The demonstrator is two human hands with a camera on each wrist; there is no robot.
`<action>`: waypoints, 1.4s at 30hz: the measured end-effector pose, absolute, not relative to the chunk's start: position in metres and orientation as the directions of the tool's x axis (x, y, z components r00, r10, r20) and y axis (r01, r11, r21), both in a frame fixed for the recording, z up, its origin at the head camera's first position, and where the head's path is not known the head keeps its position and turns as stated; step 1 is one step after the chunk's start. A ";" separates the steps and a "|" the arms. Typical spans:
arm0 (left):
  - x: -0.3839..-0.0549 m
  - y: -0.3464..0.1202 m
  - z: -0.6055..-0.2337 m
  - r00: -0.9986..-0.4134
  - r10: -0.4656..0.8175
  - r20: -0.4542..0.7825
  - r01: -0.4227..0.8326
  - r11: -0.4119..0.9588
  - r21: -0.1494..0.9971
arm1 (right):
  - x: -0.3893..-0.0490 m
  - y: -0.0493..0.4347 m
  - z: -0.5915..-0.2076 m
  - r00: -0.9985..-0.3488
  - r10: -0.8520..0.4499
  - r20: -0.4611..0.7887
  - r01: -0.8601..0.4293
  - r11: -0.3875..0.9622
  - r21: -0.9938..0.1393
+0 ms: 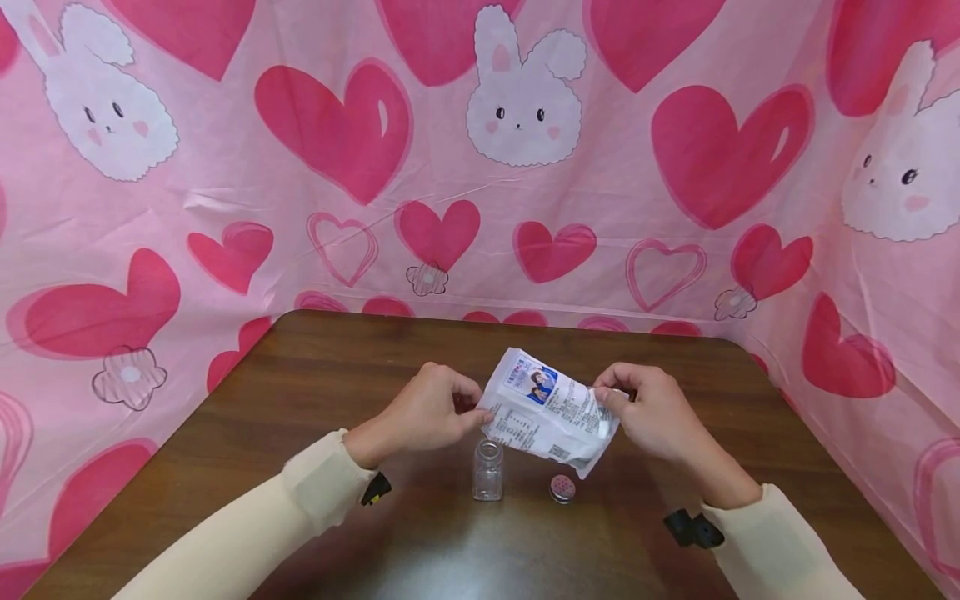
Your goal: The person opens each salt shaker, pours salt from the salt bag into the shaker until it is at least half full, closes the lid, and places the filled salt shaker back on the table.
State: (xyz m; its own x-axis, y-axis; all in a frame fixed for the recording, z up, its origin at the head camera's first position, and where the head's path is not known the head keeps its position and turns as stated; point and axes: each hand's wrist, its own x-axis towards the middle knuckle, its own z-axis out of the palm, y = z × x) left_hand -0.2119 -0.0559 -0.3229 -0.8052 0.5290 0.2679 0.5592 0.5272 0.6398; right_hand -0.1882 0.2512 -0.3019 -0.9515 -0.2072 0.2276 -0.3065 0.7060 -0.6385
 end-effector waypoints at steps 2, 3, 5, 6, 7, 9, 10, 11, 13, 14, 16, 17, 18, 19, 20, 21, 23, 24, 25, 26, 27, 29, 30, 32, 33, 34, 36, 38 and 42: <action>-0.212 -0.057 -0.323 -0.805 0.532 0.264 0.558 0.527 0.642 | -0.188 0.250 -0.301 -0.951 -0.208 0.228 -0.307 0.703 -0.642; -0.212 -0.057 -0.323 -0.803 0.534 0.264 0.560 0.526 0.640 | -0.187 0.250 -0.300 -0.951 -0.209 0.227 -0.308 0.701 -0.644; -0.212 -0.058 -0.323 -0.800 0.540 0.261 0.562 0.525 0.639 | -0.186 0.249 -0.299 -0.951 -0.208 0.230 -0.309 0.700 -0.644; -0.212 -0.058 -0.323 -0.799 0.543 0.259 0.563 0.524 0.639 | -0.186 0.248 -0.299 -0.950 -0.208 0.231 -0.310 0.700 -0.643; -0.212 -0.058 -0.324 -0.798 0.545 0.257 0.564 0.523 0.639 | -0.186 0.248 -0.299 -0.950 -0.208 0.233 -0.311 0.700 -0.643; -0.212 -0.059 -0.324 -0.798 0.548 0.252 0.561 0.520 0.645 | -0.185 0.247 -0.298 -0.949 -0.208 0.238 -0.315 0.699 -0.642; -0.212 -0.059 -0.325 -0.799 0.548 0.249 0.558 0.518 0.649 | -0.185 0.247 -0.298 -0.948 -0.207 0.242 -0.317 0.699 -0.641; -0.212 -0.060 -0.325 -0.798 0.548 0.249 0.558 0.517 0.649 | -0.185 0.246 -0.297 -0.947 -0.207 0.246 -0.319 0.698 -0.641; -0.213 -0.061 -0.326 -0.799 0.548 0.248 0.556 0.515 0.652 | -0.184 0.245 -0.296 -0.945 -0.209 0.253 -0.325 0.695 -0.641; -0.213 -0.061 -0.327 -0.799 0.549 0.247 0.556 0.514 0.653 | -0.184 0.244 -0.296 -0.944 -0.210 0.255 -0.327 0.694 -0.642; -0.213 -0.062 -0.327 -0.797 0.551 0.247 0.557 0.514 0.652 | -0.184 0.243 -0.295 -0.942 -0.211 0.260 -0.332 0.692 -0.642; -0.214 -0.062 -0.328 -0.797 0.552 0.244 0.556 0.514 0.654 | -0.184 0.243 -0.295 -0.942 -0.211 0.262 -0.333 0.691 -0.641; -0.214 -0.063 -0.328 -0.798 0.552 0.242 0.554 0.512 0.657 | -0.183 0.242 -0.294 -0.941 -0.211 0.264 -0.334 0.691 -0.641; -0.214 -0.063 -0.328 -0.798 0.553 0.239 0.551 0.512 0.659 | -0.183 0.242 -0.294 -0.941 -0.211 0.265 -0.335 0.690 -0.641; -0.213 -0.064 -0.328 -0.801 0.552 0.232 0.546 0.513 0.663 | -0.183 0.242 -0.294 -0.940 -0.210 0.268 -0.337 0.690 -0.640; -0.213 -0.064 -0.328 -0.803 0.552 0.226 0.540 0.512 0.668 | -0.183 0.241 -0.293 -0.939 -0.210 0.271 -0.339 0.691 -0.639; -0.213 -0.064 -0.328 -0.807 0.551 0.214 0.530 0.513 0.675 | -0.182 0.240 -0.293 -0.937 -0.208 0.280 -0.344 0.689 -0.639; -0.212 -0.065 -0.328 -0.808 0.550 0.209 0.525 0.514 0.678 | -0.182 0.240 -0.293 -0.936 -0.207 0.285 -0.347 0.688 -0.638; -0.212 -0.065 -0.328 -0.811 0.549 0.205 0.521 0.515 0.681 | -0.182 0.240 -0.293 -0.935 -0.206 0.289 -0.349 0.687 -0.638; -0.212 -0.065 -0.328 -0.812 0.548 0.202 0.518 0.516 0.683 | -0.182 0.239 -0.293 -0.934 -0.204 0.294 -0.351 0.686 -0.638; -0.212 -0.065 -0.328 -0.812 0.548 0.202 0.518 0.516 0.682 | -0.182 0.239 -0.293 -0.933 -0.203 0.298 -0.353 0.684 -0.638; -0.212 -0.065 -0.329 -0.812 0.548 0.200 0.517 0.516 0.683 | -0.182 0.239 -0.292 -0.931 -0.201 0.305 -0.357 0.680 -0.640; -0.212 -0.066 -0.329 -0.811 0.549 0.200 0.518 0.517 0.682 | -0.182 0.239 -0.292 -0.931 -0.201 0.306 -0.358 0.678 -0.642; -0.212 -0.066 -0.329 -0.810 0.551 0.198 0.518 0.516 0.682 | -0.181 0.239 -0.292 -0.929 -0.203 0.310 -0.362 0.670 -0.647; -0.212 -0.066 -0.329 -0.810 0.553 0.198 0.519 0.516 0.682 | -0.181 0.238 -0.292 -0.927 -0.204 0.314 -0.367 0.666 -0.649; -0.212 -0.066 -0.329 -0.809 0.554 0.198 0.520 0.516 0.681 | -0.180 0.238 -0.292 -0.925 -0.206 0.319 -0.372 0.662 -0.650; -0.212 -0.066 -0.329 -0.806 0.557 0.200 0.524 0.516 0.677 | -0.180 0.238 -0.292 -0.920 -0.210 0.330 -0.383 0.656 -0.651; -0.212 -0.066 -0.329 -0.805 0.558 0.200 0.526 0.516 0.676 | -0.180 0.237 -0.292 -0.915 -0.214 0.343 -0.395 0.651 -0.648; -0.212 -0.066 -0.329 -0.799 0.567 0.201 0.531 0.509 0.678 | -0.179 0.236 -0.291 -0.913 -0.211 0.348 -0.397 0.648 -0.650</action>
